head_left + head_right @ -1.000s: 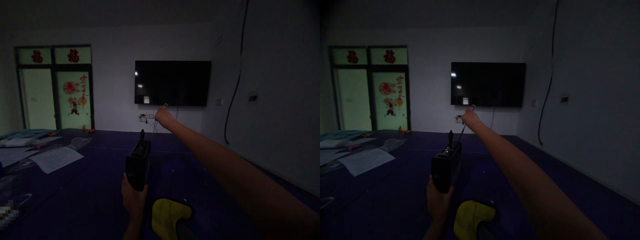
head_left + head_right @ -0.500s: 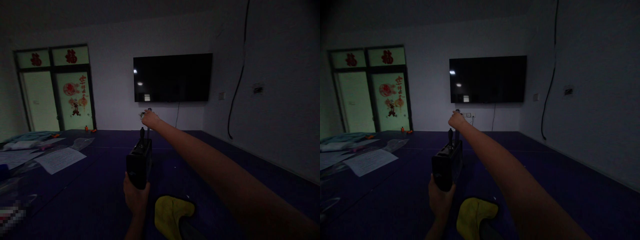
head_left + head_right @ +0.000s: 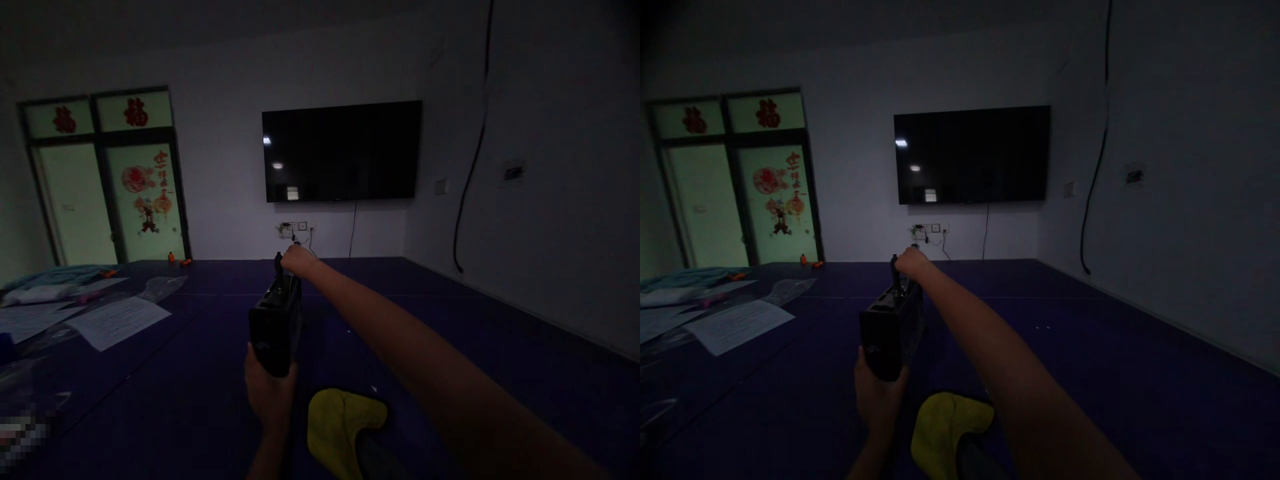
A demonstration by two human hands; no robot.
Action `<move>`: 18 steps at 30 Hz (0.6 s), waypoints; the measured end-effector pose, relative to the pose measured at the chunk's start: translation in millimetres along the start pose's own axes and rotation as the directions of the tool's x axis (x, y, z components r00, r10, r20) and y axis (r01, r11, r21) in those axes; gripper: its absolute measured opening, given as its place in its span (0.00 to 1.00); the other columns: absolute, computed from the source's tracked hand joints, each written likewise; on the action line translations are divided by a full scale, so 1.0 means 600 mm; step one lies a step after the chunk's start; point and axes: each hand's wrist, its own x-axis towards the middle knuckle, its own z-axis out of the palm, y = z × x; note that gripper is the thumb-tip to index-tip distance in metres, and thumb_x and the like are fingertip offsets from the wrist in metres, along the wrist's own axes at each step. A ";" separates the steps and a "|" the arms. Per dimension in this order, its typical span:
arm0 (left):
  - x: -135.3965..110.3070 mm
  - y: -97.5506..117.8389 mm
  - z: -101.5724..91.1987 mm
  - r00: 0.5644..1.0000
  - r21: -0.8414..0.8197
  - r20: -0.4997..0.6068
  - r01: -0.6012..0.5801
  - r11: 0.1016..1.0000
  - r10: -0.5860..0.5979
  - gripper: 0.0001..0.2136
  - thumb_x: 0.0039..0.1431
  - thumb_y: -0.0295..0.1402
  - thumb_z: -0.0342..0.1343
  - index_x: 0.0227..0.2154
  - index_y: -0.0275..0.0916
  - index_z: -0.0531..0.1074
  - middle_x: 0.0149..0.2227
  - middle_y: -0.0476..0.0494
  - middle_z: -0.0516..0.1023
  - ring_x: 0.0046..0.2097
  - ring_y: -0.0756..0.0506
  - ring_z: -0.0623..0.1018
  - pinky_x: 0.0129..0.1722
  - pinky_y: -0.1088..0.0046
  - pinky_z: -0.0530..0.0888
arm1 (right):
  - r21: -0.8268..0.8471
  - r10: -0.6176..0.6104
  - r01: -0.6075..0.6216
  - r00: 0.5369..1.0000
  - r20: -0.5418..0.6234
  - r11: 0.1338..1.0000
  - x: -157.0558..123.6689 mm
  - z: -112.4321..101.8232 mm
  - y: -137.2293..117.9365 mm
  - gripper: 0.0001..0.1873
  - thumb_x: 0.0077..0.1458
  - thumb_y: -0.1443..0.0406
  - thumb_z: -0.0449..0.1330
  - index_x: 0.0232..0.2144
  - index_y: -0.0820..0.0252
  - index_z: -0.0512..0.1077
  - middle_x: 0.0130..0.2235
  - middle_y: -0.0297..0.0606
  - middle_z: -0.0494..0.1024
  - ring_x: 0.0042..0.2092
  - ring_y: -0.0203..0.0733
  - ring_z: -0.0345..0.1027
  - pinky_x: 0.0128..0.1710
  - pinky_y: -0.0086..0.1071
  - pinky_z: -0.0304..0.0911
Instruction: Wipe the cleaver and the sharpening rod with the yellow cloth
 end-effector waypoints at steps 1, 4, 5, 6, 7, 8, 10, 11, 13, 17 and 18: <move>-0.001 -0.001 0.000 1.000 -0.003 -0.006 -0.013 1.000 0.013 0.41 0.46 0.41 0.60 0.60 0.31 0.49 0.55 0.29 0.65 0.56 0.35 0.67 0.53 0.58 0.67 | -0.003 -0.002 0.002 1.000 0.001 1.000 -0.002 0.002 -0.003 0.17 0.58 0.59 0.57 0.47 0.63 0.67 0.47 0.42 0.71 0.44 0.43 0.68 0.43 0.43 0.66; -0.001 -0.002 0.000 1.000 -0.008 -0.009 -0.022 1.000 0.022 0.41 0.46 0.41 0.60 0.60 0.31 0.49 0.55 0.28 0.65 0.56 0.35 0.67 0.52 0.58 0.68 | -0.014 -0.013 0.012 1.000 -0.018 1.000 -0.009 0.007 -0.009 0.10 0.58 0.65 0.57 0.39 0.67 0.72 0.41 0.44 0.76 0.44 0.43 0.70 0.46 0.42 0.62; -0.001 -0.002 0.000 1.000 -0.008 -0.007 -0.018 1.000 0.018 0.41 0.45 0.41 0.60 0.60 0.31 0.49 0.55 0.28 0.65 0.56 0.35 0.67 0.52 0.57 0.68 | -0.015 -0.019 0.018 0.999 -0.027 1.000 -0.011 0.007 -0.010 0.07 0.57 0.68 0.57 0.36 0.67 0.73 0.39 0.46 0.77 0.44 0.44 0.70 0.47 0.41 0.60; -0.001 -0.002 0.000 1.000 -0.007 -0.004 -0.013 1.000 0.013 0.42 0.45 0.40 0.60 0.61 0.31 0.49 0.55 0.28 0.65 0.56 0.34 0.67 0.52 0.57 0.68 | -0.015 -0.026 0.025 0.999 -0.037 1.000 -0.013 0.008 -0.012 0.06 0.56 0.71 0.57 0.34 0.67 0.74 0.37 0.47 0.78 0.43 0.44 0.70 0.47 0.39 0.59; -0.001 -0.002 0.000 1.000 -0.007 -0.003 -0.006 1.000 0.005 0.42 0.44 0.40 0.60 0.61 0.32 0.49 0.55 0.29 0.64 0.56 0.34 0.67 0.52 0.57 0.68 | -0.014 -0.034 0.033 0.998 -0.046 0.999 -0.014 0.009 -0.014 0.06 0.55 0.73 0.57 0.32 0.66 0.75 0.36 0.48 0.79 0.43 0.44 0.71 0.46 0.38 0.58; -0.001 -0.002 0.000 1.000 -0.009 -0.003 0.000 1.000 0.000 0.42 0.44 0.40 0.61 0.61 0.33 0.49 0.55 0.29 0.64 0.56 0.34 0.67 0.52 0.57 0.68 | -0.011 -0.041 0.040 0.998 -0.054 0.999 -0.015 0.010 -0.016 0.07 0.54 0.73 0.57 0.32 0.65 0.75 0.35 0.49 0.79 0.43 0.44 0.71 0.46 0.38 0.57; -0.001 -0.002 0.001 1.000 -0.013 -0.008 -0.001 1.000 0.001 0.42 0.44 0.40 0.61 0.61 0.33 0.49 0.55 0.29 0.64 0.56 0.34 0.67 0.52 0.57 0.67 | -0.003 -0.052 0.052 0.997 -0.065 0.999 -0.016 0.014 -0.020 0.08 0.53 0.74 0.56 0.32 0.65 0.76 0.36 0.48 0.79 0.42 0.43 0.71 0.44 0.37 0.57; 0.000 -0.002 0.001 1.000 -0.015 -0.012 -0.002 1.000 0.002 0.43 0.44 0.41 0.61 0.61 0.33 0.49 0.55 0.29 0.65 0.56 0.34 0.67 0.52 0.57 0.67 | 0.003 -0.055 0.055 0.996 -0.070 0.998 -0.016 0.016 -0.022 0.08 0.53 0.74 0.56 0.32 0.65 0.76 0.36 0.49 0.79 0.42 0.43 0.71 0.44 0.36 0.57; 0.000 -0.001 0.002 1.000 -0.015 -0.011 0.002 1.000 -0.002 0.43 0.44 0.41 0.61 0.61 0.33 0.49 0.54 0.28 0.65 0.56 0.33 0.67 0.52 0.57 0.67 | 0.018 -0.058 0.060 0.995 -0.079 0.998 -0.017 0.021 -0.024 0.08 0.53 0.74 0.57 0.31 0.65 0.76 0.36 0.49 0.80 0.42 0.44 0.71 0.44 0.36 0.56; 0.001 -0.001 0.001 0.999 -0.007 0.018 0.030 1.000 -0.030 0.43 0.44 0.41 0.61 0.61 0.32 0.49 0.54 0.28 0.65 0.56 0.33 0.67 0.52 0.57 0.67 | 0.077 -0.043 0.051 0.993 -0.106 0.996 -0.018 0.033 -0.022 0.09 0.52 0.75 0.56 0.32 0.65 0.76 0.37 0.49 0.79 0.44 0.45 0.70 0.50 0.38 0.53; 0.001 -0.001 0.000 0.999 -0.008 0.021 0.028 1.000 -0.028 0.43 0.44 0.41 0.61 0.61 0.32 0.49 0.55 0.28 0.64 0.56 0.33 0.66 0.52 0.57 0.67 | 0.099 -0.033 0.044 0.993 -0.115 0.994 -0.019 0.036 -0.020 0.10 0.52 0.76 0.56 0.32 0.65 0.76 0.37 0.49 0.79 0.45 0.44 0.70 0.53 0.39 0.51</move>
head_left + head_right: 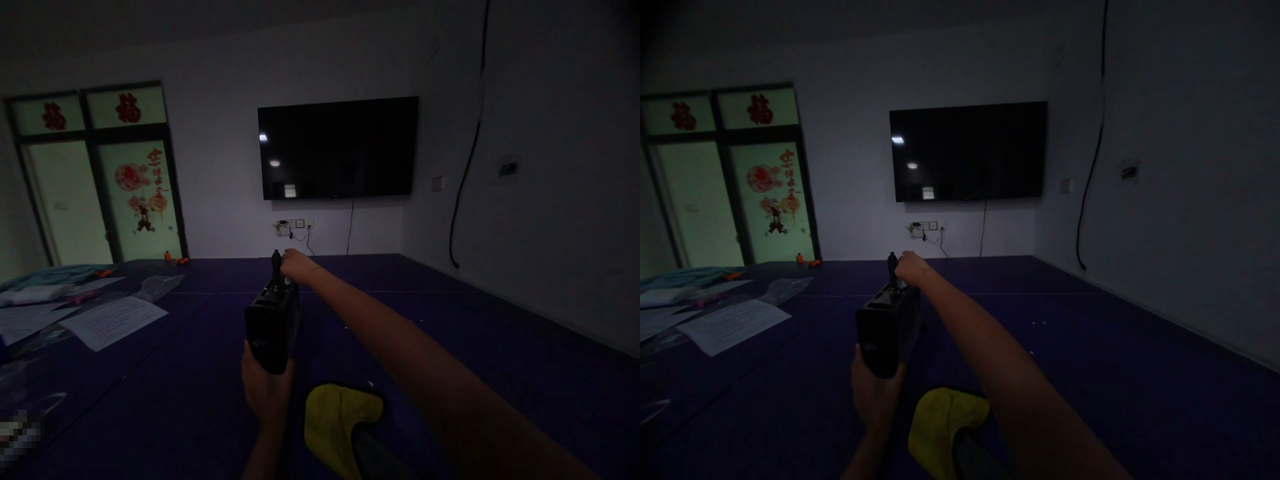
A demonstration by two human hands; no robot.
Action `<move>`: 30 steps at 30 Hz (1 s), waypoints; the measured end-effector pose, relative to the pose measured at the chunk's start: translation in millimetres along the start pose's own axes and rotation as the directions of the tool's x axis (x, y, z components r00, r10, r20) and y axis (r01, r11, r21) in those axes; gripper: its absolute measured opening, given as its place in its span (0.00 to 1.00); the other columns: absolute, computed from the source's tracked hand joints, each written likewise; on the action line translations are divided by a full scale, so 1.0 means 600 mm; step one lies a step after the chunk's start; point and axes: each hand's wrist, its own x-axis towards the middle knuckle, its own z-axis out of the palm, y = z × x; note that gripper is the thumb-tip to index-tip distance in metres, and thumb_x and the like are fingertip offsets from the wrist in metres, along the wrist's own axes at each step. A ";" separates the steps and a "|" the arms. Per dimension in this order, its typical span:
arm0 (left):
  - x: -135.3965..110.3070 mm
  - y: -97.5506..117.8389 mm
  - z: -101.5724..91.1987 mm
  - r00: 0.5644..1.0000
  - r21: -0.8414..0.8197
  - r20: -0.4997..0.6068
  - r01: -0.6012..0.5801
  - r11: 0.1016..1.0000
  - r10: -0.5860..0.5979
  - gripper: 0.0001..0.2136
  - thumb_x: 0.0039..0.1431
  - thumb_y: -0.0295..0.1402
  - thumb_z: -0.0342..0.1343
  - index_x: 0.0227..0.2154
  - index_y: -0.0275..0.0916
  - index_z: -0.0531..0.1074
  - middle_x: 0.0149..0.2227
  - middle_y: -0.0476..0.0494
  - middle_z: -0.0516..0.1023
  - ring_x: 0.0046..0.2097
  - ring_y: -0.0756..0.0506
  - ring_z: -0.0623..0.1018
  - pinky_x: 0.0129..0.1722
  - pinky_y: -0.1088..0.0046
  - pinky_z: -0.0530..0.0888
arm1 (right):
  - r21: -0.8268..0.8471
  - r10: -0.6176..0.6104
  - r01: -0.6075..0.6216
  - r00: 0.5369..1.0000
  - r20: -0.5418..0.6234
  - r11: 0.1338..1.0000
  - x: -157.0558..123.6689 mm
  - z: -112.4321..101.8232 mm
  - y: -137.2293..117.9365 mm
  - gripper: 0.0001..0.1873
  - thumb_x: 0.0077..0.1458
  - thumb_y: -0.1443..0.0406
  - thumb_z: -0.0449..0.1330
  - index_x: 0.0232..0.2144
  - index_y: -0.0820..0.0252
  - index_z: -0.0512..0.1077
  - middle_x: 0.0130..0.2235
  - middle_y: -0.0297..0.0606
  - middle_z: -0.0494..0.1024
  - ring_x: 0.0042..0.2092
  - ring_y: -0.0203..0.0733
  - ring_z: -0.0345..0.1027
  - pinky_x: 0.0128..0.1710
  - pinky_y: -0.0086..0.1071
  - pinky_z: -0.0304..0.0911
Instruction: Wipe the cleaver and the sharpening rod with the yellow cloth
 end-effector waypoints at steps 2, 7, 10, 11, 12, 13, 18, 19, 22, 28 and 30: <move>0.000 0.000 0.000 1.000 -0.007 -0.009 -0.016 1.000 0.016 0.43 0.44 0.41 0.61 0.61 0.33 0.48 0.56 0.28 0.64 0.57 0.34 0.66 0.52 0.57 0.67 | 0.054 0.027 -0.026 0.999 -0.020 0.998 -0.002 0.006 0.004 0.11 0.51 0.77 0.55 0.32 0.66 0.76 0.37 0.49 0.79 0.47 0.43 0.69 0.58 0.39 0.45; -0.001 0.000 0.001 0.999 -0.005 -0.029 -0.017 1.000 0.017 0.42 0.44 0.41 0.61 0.61 0.33 0.49 0.55 0.29 0.64 0.57 0.34 0.66 0.52 0.57 0.67 | 0.266 0.162 -0.132 0.982 -0.095 0.955 0.000 0.014 0.016 0.22 0.44 0.80 0.57 0.44 0.68 0.73 0.50 0.51 0.74 0.57 0.46 0.59 0.61 0.41 0.42; 0.000 -0.001 0.003 1.000 0.005 -0.012 0.006 1.000 -0.006 0.42 0.44 0.40 0.61 0.61 0.33 0.49 0.55 0.29 0.64 0.56 0.34 0.67 0.52 0.57 0.67 | 0.421 0.309 -0.236 0.944 -0.112 0.876 0.008 0.011 0.023 0.28 0.46 0.76 0.57 0.52 0.65 0.67 0.52 0.49 0.72 0.55 0.46 0.63 0.58 0.42 0.48; 0.000 -0.001 0.004 1.000 0.003 -0.011 0.007 1.000 -0.007 0.42 0.44 0.40 0.61 0.61 0.34 0.49 0.55 0.29 0.65 0.56 0.34 0.67 0.52 0.57 0.67 | 0.470 0.356 -0.267 0.928 -0.110 0.841 0.011 0.008 0.024 0.28 0.48 0.74 0.57 0.54 0.64 0.65 0.52 0.48 0.73 0.53 0.45 0.66 0.57 0.42 0.50; 0.000 -0.002 0.004 1.000 0.000 -0.015 0.003 1.000 -0.003 0.42 0.44 0.41 0.61 0.61 0.34 0.49 0.55 0.30 0.65 0.56 0.34 0.67 0.52 0.58 0.67 | 0.515 0.397 -0.291 0.912 -0.106 0.806 0.015 0.006 0.024 0.28 0.50 0.72 0.56 0.56 0.62 0.63 0.50 0.46 0.74 0.51 0.45 0.68 0.56 0.42 0.52; 0.000 -0.002 0.004 1.000 -0.004 -0.020 -0.004 1.000 0.004 0.43 0.44 0.41 0.61 0.61 0.34 0.49 0.55 0.30 0.65 0.56 0.34 0.67 0.52 0.58 0.67 | 0.555 0.432 -0.309 0.896 -0.102 0.772 0.019 0.003 0.023 0.28 0.52 0.69 0.57 0.56 0.60 0.63 0.49 0.44 0.75 0.49 0.44 0.69 0.56 0.43 0.52; 0.000 0.002 0.001 1.000 -0.004 -0.017 -0.018 1.000 0.018 0.43 0.44 0.41 0.61 0.61 0.32 0.49 0.56 0.28 0.64 0.57 0.34 0.66 0.52 0.57 0.67 | 0.682 0.544 -0.348 0.834 -0.088 0.644 0.026 -0.008 0.005 0.22 0.47 0.61 0.64 0.47 0.55 0.72 0.45 0.40 0.78 0.48 0.48 0.70 0.59 0.55 0.41; 0.000 0.003 -0.001 1.000 -0.002 -0.014 -0.015 1.000 0.015 0.43 0.44 0.41 0.60 0.61 0.32 0.49 0.56 0.28 0.64 0.57 0.33 0.66 0.52 0.57 0.67 | 0.698 0.563 -0.351 0.822 -0.089 0.624 0.026 -0.009 0.002 0.19 0.47 0.61 0.64 0.44 0.55 0.73 0.44 0.40 0.78 0.48 0.48 0.69 0.59 0.57 0.39; -0.001 0.005 -0.003 1.000 -0.002 -0.011 -0.007 1.000 0.007 0.42 0.44 0.40 0.60 0.61 0.32 0.49 0.56 0.28 0.64 0.57 0.34 0.66 0.53 0.57 0.67 | 0.745 0.620 -0.354 0.778 -0.101 0.566 0.027 -0.017 -0.001 0.14 0.49 0.60 0.63 0.41 0.53 0.75 0.43 0.39 0.79 0.48 0.48 0.69 0.58 0.61 0.35; 0.000 0.004 -0.001 1.000 -0.007 -0.012 -0.013 1.000 0.013 0.42 0.44 0.40 0.60 0.61 0.30 0.49 0.56 0.27 0.63 0.57 0.33 0.65 0.53 0.56 0.67 | 0.821 0.702 -0.297 0.692 -0.167 0.488 0.038 -0.053 0.027 0.15 0.53 0.59 0.61 0.44 0.54 0.73 0.45 0.38 0.77 0.48 0.45 0.68 0.58 0.58 0.35; 0.000 0.005 -0.002 1.000 0.003 -0.003 -0.002 1.000 0.002 0.42 0.44 0.41 0.60 0.60 0.30 0.50 0.56 0.27 0.64 0.57 0.33 0.66 0.53 0.57 0.67 | 0.839 0.714 -0.267 0.674 -0.190 0.475 0.041 -0.067 0.039 0.15 0.52 0.59 0.62 0.43 0.55 0.73 0.45 0.38 0.77 0.49 0.44 0.68 0.58 0.56 0.36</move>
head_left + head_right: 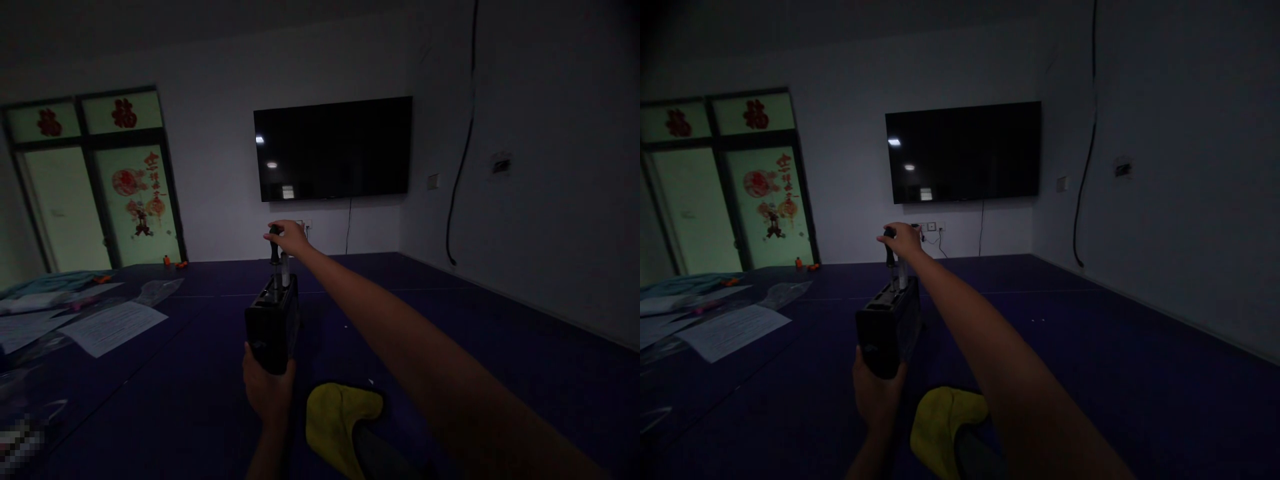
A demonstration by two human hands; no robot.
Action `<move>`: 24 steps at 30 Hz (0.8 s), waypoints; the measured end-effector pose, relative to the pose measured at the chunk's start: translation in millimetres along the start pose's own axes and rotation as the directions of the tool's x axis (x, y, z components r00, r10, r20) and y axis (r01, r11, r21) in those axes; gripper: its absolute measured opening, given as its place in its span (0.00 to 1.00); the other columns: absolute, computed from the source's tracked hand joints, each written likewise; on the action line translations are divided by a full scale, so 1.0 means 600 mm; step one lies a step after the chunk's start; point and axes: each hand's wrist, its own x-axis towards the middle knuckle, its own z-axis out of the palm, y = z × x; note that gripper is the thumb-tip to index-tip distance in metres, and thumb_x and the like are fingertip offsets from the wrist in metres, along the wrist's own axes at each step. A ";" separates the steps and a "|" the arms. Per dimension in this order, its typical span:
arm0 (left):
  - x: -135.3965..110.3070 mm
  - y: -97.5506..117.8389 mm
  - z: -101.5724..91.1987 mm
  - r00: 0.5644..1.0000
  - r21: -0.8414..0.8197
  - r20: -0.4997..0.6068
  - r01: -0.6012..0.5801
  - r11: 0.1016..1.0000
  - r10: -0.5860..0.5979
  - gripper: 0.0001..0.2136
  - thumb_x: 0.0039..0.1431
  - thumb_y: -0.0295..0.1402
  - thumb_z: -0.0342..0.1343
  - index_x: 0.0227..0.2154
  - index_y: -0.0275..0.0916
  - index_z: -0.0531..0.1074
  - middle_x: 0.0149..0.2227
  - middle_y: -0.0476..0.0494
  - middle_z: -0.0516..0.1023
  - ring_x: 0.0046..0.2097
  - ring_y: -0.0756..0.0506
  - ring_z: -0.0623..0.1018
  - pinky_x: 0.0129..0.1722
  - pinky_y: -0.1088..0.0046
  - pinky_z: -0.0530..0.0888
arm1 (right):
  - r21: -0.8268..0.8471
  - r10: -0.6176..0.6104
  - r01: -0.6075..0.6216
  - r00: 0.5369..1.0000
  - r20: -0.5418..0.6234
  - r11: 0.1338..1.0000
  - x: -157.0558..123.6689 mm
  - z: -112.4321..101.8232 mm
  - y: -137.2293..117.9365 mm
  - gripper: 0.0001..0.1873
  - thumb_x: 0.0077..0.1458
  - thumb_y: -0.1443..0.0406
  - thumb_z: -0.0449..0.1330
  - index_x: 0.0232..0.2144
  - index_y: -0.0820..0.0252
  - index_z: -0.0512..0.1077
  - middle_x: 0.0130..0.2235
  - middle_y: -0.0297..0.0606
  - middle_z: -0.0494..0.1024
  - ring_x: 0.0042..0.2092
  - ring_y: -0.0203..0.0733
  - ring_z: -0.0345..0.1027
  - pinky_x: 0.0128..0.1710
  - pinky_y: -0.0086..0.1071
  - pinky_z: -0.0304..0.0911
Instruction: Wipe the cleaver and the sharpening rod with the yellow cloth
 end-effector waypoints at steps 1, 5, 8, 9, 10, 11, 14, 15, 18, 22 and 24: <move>0.000 0.001 -0.001 1.000 0.004 0.007 0.010 1.000 -0.010 0.42 0.44 0.41 0.60 0.60 0.29 0.50 0.55 0.27 0.64 0.57 0.33 0.66 0.52 0.57 0.67 | 0.018 -0.005 0.005 1.000 -0.013 1.000 0.005 -0.005 -0.003 0.15 0.52 0.60 0.62 0.43 0.55 0.73 0.45 0.38 0.77 0.49 0.44 0.68 0.58 0.55 0.37; 0.001 0.005 -0.005 0.999 0.001 0.026 0.028 1.000 -0.028 0.42 0.44 0.42 0.60 0.60 0.28 0.50 0.55 0.26 0.64 0.56 0.33 0.67 0.52 0.58 0.68 | 0.075 -0.017 0.021 0.998 -0.054 0.997 0.017 -0.022 -0.005 0.11 0.50 0.61 0.64 0.38 0.56 0.74 0.41 0.36 0.78 0.46 0.44 0.69 0.57 0.54 0.42; 0.002 0.006 -0.007 0.999 0.000 0.029 0.026 1.000 -0.026 0.42 0.44 0.42 0.60 0.60 0.28 0.51 0.55 0.26 0.64 0.56 0.33 0.67 0.53 0.58 0.67 | 0.116 -0.009 0.019 0.996 -0.092 0.993 0.026 -0.028 -0.001 0.09 0.49 0.62 0.64 0.35 0.56 0.75 0.38 0.37 0.78 0.44 0.44 0.70 0.53 0.49 0.53; 0.003 0.007 -0.007 0.999 0.002 0.032 0.030 1.000 -0.030 0.42 0.44 0.42 0.60 0.60 0.28 0.51 0.55 0.26 0.64 0.57 0.33 0.66 0.53 0.59 0.67 | 0.132 -0.007 0.021 0.994 -0.108 0.991 0.032 -0.029 -0.001 0.08 0.49 0.62 0.64 0.34 0.56 0.75 0.38 0.38 0.78 0.43 0.44 0.70 0.50 0.46 0.56; 0.003 0.008 -0.008 0.999 0.004 0.036 0.035 0.999 -0.035 0.42 0.43 0.42 0.60 0.60 0.28 0.51 0.55 0.26 0.64 0.57 0.33 0.66 0.54 0.58 0.66 | 0.150 -0.006 0.025 0.992 -0.126 0.988 0.040 -0.032 -0.002 0.08 0.49 0.62 0.64 0.34 0.56 0.75 0.37 0.38 0.78 0.42 0.43 0.70 0.48 0.43 0.59; 0.004 0.008 -0.008 0.998 0.005 0.041 0.041 0.999 -0.042 0.42 0.43 0.41 0.60 0.60 0.28 0.51 0.55 0.26 0.65 0.56 0.33 0.67 0.54 0.58 0.66 | 0.170 -0.007 0.032 0.989 -0.147 0.985 0.050 -0.035 -0.003 0.07 0.49 0.63 0.63 0.34 0.56 0.75 0.36 0.38 0.78 0.41 0.43 0.70 0.46 0.41 0.61; 0.004 0.010 -0.007 0.997 0.004 0.046 0.058 0.998 -0.058 0.41 0.44 0.41 0.60 0.60 0.29 0.51 0.54 0.27 0.65 0.56 0.33 0.67 0.53 0.58 0.67 | 0.233 -0.016 0.069 0.975 -0.223 0.970 0.086 -0.053 -0.014 0.07 0.52 0.63 0.61 0.35 0.57 0.75 0.34 0.37 0.78 0.40 0.40 0.70 0.43 0.37 0.63; 0.004 0.010 -0.007 0.997 0.003 0.045 0.063 0.998 -0.063 0.41 0.44 0.41 0.60 0.60 0.30 0.51 0.54 0.27 0.65 0.56 0.33 0.67 0.53 0.58 0.67 | 0.254 -0.019 0.084 0.968 -0.249 0.964 0.099 -0.062 -0.018 0.07 0.53 0.63 0.60 0.36 0.57 0.74 0.34 0.36 0.77 0.40 0.40 0.70 0.43 0.36 0.63; 0.002 0.008 -0.005 0.997 0.004 0.042 0.063 0.998 -0.063 0.41 0.45 0.42 0.59 0.60 0.30 0.50 0.55 0.26 0.65 0.56 0.33 0.67 0.52 0.57 0.67 | 0.307 -0.024 0.126 0.949 -0.316 0.943 0.135 -0.100 -0.028 0.09 0.55 0.64 0.58 0.38 0.60 0.73 0.36 0.38 0.77 0.41 0.38 0.70 0.43 0.34 0.63; 0.001 -0.001 0.000 0.999 -0.020 0.025 0.030 0.999 -0.030 0.42 0.45 0.42 0.59 0.61 0.32 0.48 0.56 0.27 0.63 0.57 0.33 0.65 0.53 0.57 0.66 | 0.435 -0.012 0.257 0.872 -0.490 0.863 0.150 -0.166 -0.027 0.09 0.55 0.64 0.57 0.38 0.63 0.71 0.36 0.37 0.76 0.40 0.36 0.70 0.44 0.33 0.63; 0.002 -0.008 0.004 1.000 -0.051 0.015 -0.003 0.999 0.004 0.43 0.45 0.42 0.59 0.62 0.33 0.47 0.57 0.28 0.62 0.58 0.33 0.64 0.55 0.56 0.64 | 0.457 0.045 0.298 0.797 -0.603 0.838 0.129 -0.203 -0.018 0.09 0.54 0.64 0.58 0.37 0.63 0.71 0.35 0.37 0.75 0.40 0.36 0.70 0.44 0.33 0.63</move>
